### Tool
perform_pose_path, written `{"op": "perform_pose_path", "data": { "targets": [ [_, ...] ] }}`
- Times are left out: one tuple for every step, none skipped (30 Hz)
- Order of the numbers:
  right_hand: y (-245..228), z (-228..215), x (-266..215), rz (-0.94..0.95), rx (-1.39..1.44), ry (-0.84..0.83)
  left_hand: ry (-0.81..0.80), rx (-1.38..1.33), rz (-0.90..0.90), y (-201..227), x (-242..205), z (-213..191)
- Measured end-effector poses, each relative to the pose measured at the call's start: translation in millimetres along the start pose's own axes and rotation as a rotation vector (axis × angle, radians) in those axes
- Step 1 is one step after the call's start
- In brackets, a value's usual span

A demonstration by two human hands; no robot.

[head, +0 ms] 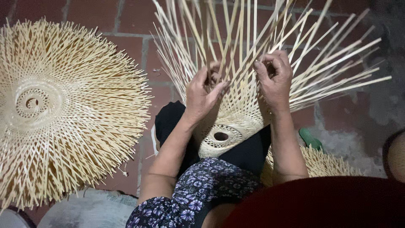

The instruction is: The person is weaving a conical hat by hand, interlacing thin strips through a framework while sitting on a tiled floor.

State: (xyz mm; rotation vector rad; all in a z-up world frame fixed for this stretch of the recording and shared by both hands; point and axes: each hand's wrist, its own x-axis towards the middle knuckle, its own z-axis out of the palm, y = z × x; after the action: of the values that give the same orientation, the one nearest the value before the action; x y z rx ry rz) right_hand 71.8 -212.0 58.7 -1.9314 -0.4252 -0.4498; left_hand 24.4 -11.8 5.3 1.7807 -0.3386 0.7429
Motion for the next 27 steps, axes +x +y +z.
{"op": "perform_pose_path", "data": {
  "targets": [
    [-4, 0, -2, -0.011, -0.048, 0.012, 0.002, 0.029, 0.015, 2, -1, -1],
    [-8, 1, -3, -0.021, -0.095, 0.025, -0.02, 0.072, 0.01, 1, -1, 0],
    [-12, 1, -4, -0.052, -0.092, 0.059, -0.041, 0.114, 0.004, -2, 1, 2],
    [-15, 0, -5, -0.082, -0.088, 0.093, -0.063, 0.156, -0.001, -6, 0, 5],
    [-16, 0, -4, -0.119, -0.083, 0.131, 0.014, 0.218, 0.097, -9, -1, 11],
    [-16, -1, 0, -0.215, -0.259, 0.145, 0.089, 0.279, 0.196, -10, -1, 19],
    [-14, -4, 5, -0.307, -0.435, 0.159, 0.16, 0.339, 0.296, -10, -2, 23],
    [-12, -6, 6, -0.396, -0.611, 0.169, 0.114, 0.324, 0.256, -9, -2, 23],
    [-11, -10, 4, -0.425, -0.693, 0.147, 0.066, 0.308, 0.212, -5, -6, 22],
    [-12, -16, 2, -0.454, -0.776, 0.124, 0.019, 0.292, 0.169, 0, -7, 21],
    [-14, -18, 0, -0.485, -0.858, 0.099, -0.049, 0.252, 0.101, 2, -3, 20],
    [-15, -17, -1, -0.479, -0.93, 0.102, -0.117, 0.213, 0.034, 3, 2, 20],
    [-16, -16, 0, -0.479, -1.0, 0.106, -0.18, 0.176, -0.032, 4, 6, 20],
    [-18, -16, 1, -0.478, -1.069, 0.109, -0.092, 0.226, 0.076, 7, 5, 23],
    [-20, -14, 2, -0.497, -1.056, 0.109, -0.004, 0.275, 0.189, 9, 7, 28],
    [-21, -12, 4, -0.516, -1.043, 0.11, 0.084, 0.323, 0.303, 10, 8, 31],
    [-23, -12, 4, -0.529, -1.031, 0.109, 0.074, 0.298, 0.306, 12, 6, 30],
    [-24, -11, 7, -0.447, -0.931, 0.04, 0.063, 0.273, 0.309, 14, 2, 28],
    [-24, -10, 15, -0.367, -0.829, -0.031, 0.055, 0.25, 0.309, 15, 0, 25],
    [-25, -10, 22, -0.287, -0.725, -0.099, 0.002, 0.223, 0.243, 14, 1, 21],
    [-27, -16, 26, -0.09, -0.444, -0.198, -0.047, 0.198, 0.175, 11, 2, 18],
    [-30, -26, 31, 0.106, -0.161, -0.293, -0.095, 0.172, 0.106, 8, 2, 16],
    [-33, -30, 35, 0.296, 0.125, -0.386, -0.054, 0.177, 0.132, 4, 3, 18],
    [-36, -29, 31, 0.285, 0.101, -0.35, -0.014, 0.181, 0.158, 1, 4, 23],
    [-40, -30, 20, 0.273, 0.077, -0.311, 0.025, 0.183, 0.186, -2, 4, 27],
    [-43, -30, 15, 0.262, 0.052, -0.272, 0.044, 0.186, 0.219, -3, 4, 30],
    [-43, -26, 15, 0.12, -0.161, -0.287, 0.058, 0.186, 0.249, -3, 1, 33]
  ]
}}
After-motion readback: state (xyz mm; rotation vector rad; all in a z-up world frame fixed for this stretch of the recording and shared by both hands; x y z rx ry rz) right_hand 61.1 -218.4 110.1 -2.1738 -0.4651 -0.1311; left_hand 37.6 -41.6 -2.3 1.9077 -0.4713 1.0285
